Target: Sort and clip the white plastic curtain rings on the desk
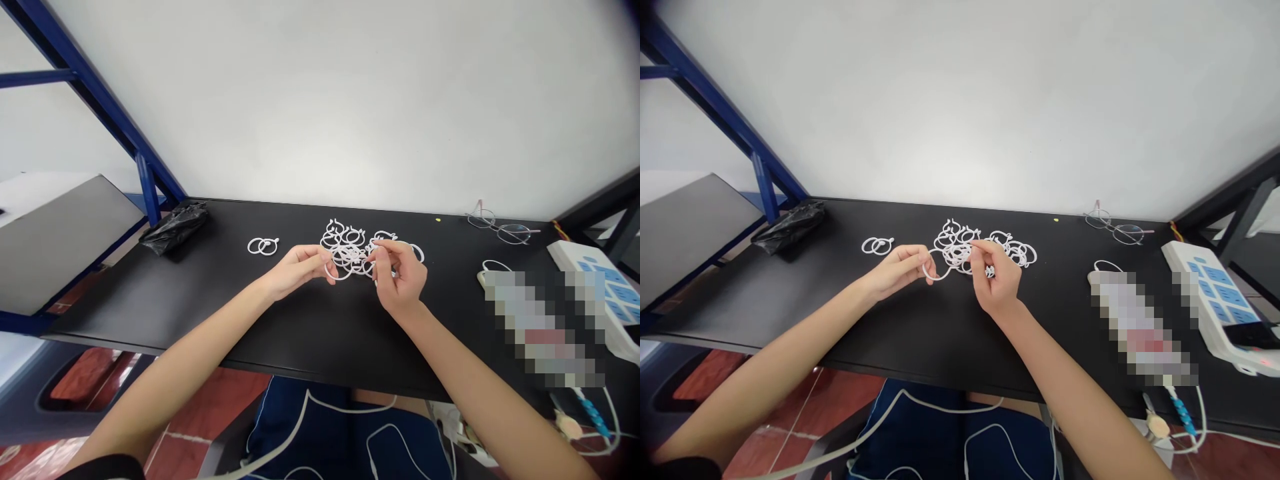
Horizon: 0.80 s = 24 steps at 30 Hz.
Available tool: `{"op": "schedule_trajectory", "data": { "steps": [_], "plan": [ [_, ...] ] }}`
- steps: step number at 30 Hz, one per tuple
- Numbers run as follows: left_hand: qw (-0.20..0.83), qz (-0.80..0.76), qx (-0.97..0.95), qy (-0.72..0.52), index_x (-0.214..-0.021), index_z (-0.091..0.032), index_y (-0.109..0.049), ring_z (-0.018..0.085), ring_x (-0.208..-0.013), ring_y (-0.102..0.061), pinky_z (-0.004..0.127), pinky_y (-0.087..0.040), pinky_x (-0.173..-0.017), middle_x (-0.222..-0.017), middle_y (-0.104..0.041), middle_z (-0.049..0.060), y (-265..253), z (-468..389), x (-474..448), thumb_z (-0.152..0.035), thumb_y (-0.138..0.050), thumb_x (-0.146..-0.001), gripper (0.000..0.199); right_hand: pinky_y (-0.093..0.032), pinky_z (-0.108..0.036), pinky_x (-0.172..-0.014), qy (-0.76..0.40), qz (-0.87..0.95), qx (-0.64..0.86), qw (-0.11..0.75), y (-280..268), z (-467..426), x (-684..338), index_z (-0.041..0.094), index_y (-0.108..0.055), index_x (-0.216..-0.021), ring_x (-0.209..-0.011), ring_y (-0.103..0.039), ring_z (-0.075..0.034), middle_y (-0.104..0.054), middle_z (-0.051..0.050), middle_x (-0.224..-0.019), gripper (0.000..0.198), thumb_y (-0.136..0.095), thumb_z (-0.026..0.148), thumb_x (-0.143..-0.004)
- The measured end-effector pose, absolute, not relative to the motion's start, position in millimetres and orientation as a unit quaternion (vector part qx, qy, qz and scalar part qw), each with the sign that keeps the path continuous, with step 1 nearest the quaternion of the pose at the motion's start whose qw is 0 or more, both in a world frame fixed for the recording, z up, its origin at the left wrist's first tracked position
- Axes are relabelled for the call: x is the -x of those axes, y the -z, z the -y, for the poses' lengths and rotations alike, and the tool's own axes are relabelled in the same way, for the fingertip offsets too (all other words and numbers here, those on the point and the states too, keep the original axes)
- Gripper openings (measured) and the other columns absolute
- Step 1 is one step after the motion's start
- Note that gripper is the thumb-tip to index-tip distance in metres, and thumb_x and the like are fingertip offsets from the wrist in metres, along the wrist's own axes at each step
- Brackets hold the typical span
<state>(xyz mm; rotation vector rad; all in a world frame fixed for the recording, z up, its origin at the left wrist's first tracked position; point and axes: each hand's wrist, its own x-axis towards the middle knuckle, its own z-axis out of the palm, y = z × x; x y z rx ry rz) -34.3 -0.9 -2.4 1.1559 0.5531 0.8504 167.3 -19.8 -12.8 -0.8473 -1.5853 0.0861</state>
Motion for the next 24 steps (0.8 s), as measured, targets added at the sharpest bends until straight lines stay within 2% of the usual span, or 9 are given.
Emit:
{"op": "schedule_trajectory", "data": {
  "steps": [5,8,11,15,24],
  "plan": [
    [0.771,-0.228,-0.461,-0.375,-0.07,-0.011,-0.064,0.009,-0.06,-0.062,0.024,-0.052,-0.07,-0.069,-0.067,0.003,9,-1,35,-0.036,-0.071,-0.082,0.029,-0.049,-0.023,-0.05,-0.004,0.734,0.317,0.6,8,22,-165,0.021,-0.063,-0.105,-0.048,-0.055,-0.009,-0.065,0.001,-0.07,0.021,-0.06,0.014,-0.086],
    [0.784,-0.218,-0.437,-0.384,-0.07,-0.011,-0.065,0.008,-0.057,-0.06,0.024,-0.053,-0.071,-0.068,-0.066,0.003,10,0,34,-0.037,-0.072,-0.081,0.029,-0.05,-0.024,-0.052,-0.01,0.751,0.294,0.591,6,24,-164,0.021,-0.063,-0.106,-0.051,-0.057,-0.01,-0.065,0.0,-0.07,0.022,-0.057,0.011,-0.087],
    [0.787,-0.219,-0.417,-0.398,-0.07,-0.011,-0.065,0.007,-0.057,-0.059,0.026,-0.054,-0.076,-0.067,-0.066,0.002,7,3,32,-0.037,-0.071,-0.082,0.029,-0.051,-0.025,-0.053,-0.029,0.757,0.285,0.587,7,26,-162,0.02,-0.063,-0.107,-0.052,-0.057,-0.011,-0.066,-0.001,-0.072,0.024,-0.052,0.008,-0.089],
    [0.789,-0.218,-0.409,-0.404,-0.068,-0.011,-0.064,0.008,-0.058,-0.06,0.027,-0.054,-0.08,-0.065,-0.065,0.001,1,6,30,-0.036,-0.071,-0.082,0.03,-0.051,-0.024,-0.051,-0.039,0.747,0.309,0.587,10,30,-158,0.021,-0.062,-0.106,-0.05,-0.057,-0.01,-0.066,0.0,-0.073,0.023,-0.056,0.008,-0.088],
    [0.779,-0.219,-0.412,-0.418,-0.065,-0.012,-0.059,0.008,-0.057,-0.057,0.027,-0.051,-0.073,-0.063,-0.061,-0.001,2,6,29,-0.039,-0.069,-0.082,0.034,-0.052,-0.024,-0.051,-0.043,0.751,0.287,0.593,9,33,-155,0.021,-0.061,-0.103,-0.051,-0.058,-0.01,-0.068,-0.002,-0.078,0.02,-0.058,0.009,-0.087]
  ]
}}
